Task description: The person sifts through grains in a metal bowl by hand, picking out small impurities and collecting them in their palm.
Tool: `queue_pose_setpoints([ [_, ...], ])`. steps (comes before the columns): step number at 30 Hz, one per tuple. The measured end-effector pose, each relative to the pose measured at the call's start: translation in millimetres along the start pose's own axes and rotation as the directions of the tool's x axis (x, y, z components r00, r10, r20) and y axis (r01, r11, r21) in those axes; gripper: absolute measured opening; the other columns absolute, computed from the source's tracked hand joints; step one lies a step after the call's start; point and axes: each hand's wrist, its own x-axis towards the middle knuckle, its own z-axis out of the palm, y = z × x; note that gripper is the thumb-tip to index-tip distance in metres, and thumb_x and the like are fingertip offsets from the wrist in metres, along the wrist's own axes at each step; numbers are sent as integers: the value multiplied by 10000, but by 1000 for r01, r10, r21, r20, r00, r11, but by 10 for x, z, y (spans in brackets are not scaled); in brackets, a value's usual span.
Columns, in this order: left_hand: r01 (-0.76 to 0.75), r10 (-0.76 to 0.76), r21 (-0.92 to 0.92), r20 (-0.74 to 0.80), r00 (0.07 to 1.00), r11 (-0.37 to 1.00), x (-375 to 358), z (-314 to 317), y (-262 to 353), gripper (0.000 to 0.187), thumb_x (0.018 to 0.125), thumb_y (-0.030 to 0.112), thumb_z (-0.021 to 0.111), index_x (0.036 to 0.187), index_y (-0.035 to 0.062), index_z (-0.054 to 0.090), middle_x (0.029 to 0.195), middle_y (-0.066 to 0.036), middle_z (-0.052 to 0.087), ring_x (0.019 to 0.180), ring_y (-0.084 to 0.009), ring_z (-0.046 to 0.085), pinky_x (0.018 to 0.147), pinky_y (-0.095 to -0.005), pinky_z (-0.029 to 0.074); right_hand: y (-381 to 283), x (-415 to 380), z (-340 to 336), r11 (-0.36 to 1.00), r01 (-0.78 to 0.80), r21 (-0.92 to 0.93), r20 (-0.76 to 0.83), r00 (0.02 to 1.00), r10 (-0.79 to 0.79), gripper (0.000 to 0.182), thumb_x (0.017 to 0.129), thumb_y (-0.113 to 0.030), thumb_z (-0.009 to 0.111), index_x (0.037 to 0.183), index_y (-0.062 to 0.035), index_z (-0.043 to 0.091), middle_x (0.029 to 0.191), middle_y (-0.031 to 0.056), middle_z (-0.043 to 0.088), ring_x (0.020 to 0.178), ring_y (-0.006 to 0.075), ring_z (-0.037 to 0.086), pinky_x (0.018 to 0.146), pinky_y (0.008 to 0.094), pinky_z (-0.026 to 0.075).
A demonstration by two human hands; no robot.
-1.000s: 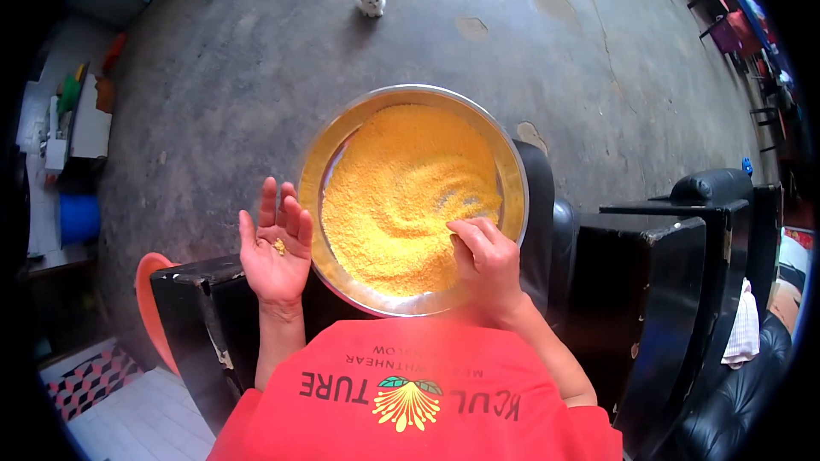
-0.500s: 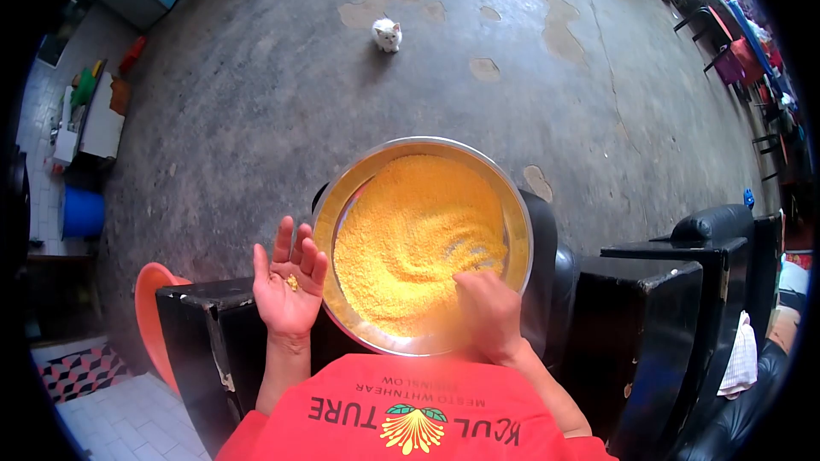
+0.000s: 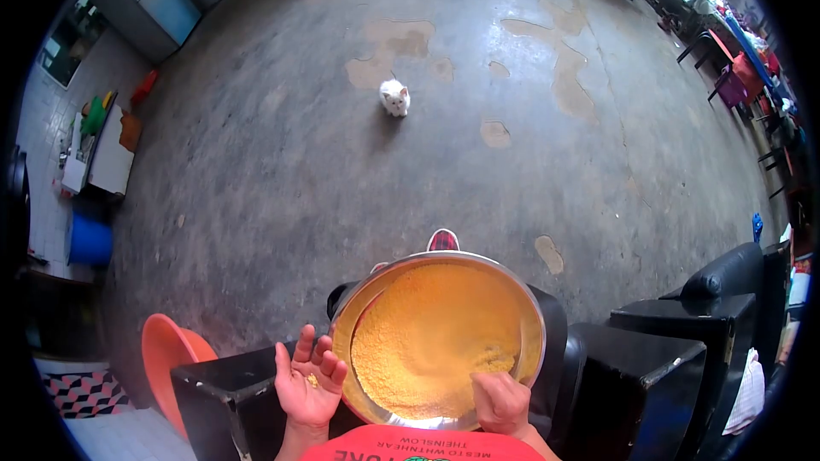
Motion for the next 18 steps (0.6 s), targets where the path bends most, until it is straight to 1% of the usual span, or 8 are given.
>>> queue_pose_setpoints([
  [3,1,-1,3,-2,1000,1000,48,14,19,633,991,518,220,1362,57,445,1277,-238,539,1113,-375,584,983,-530,431,35,-8,36,1000,-7,-4,-17,1000,7,212,682,83,674,863,-26,655,699,110,629,581,249,612,514,302,469],
  [6,9,-9,6,-10,1000,1000,43,2,34,636,990,521,220,1360,56,448,1273,-237,542,1106,-373,589,978,-527,438,19,-8,34,999,-35,0,7,999,35,235,644,87,640,850,-26,644,684,111,621,601,275,621,525,326,480],
  [9,24,-23,-18,17,1000,1000,36,2,36,680,983,551,188,1372,49,431,1288,-236,529,1123,-374,574,1015,-523,407,12,-11,33,1000,-30,-5,2,1000,30,240,645,86,640,856,-29,644,685,108,620,602,272,622,522,323,479],
  [12,13,-13,-2,5,1000,1000,41,15,28,634,993,516,217,1364,53,440,1273,-237,542,1114,-373,583,986,-526,431,19,-19,28,1000,-22,-8,12,1000,22,248,646,87,640,864,-29,640,685,108,618,599,269,618,515,324,474],
  [18,19,-19,-4,43,999,1000,48,-11,24,629,995,508,220,1388,51,402,1297,-239,522,1150,-374,559,1011,-529,407,13,-17,15,1000,6,-25,7,1000,-6,256,649,93,634,876,-25,639,681,112,609,588,272,604,511,331,470],
])
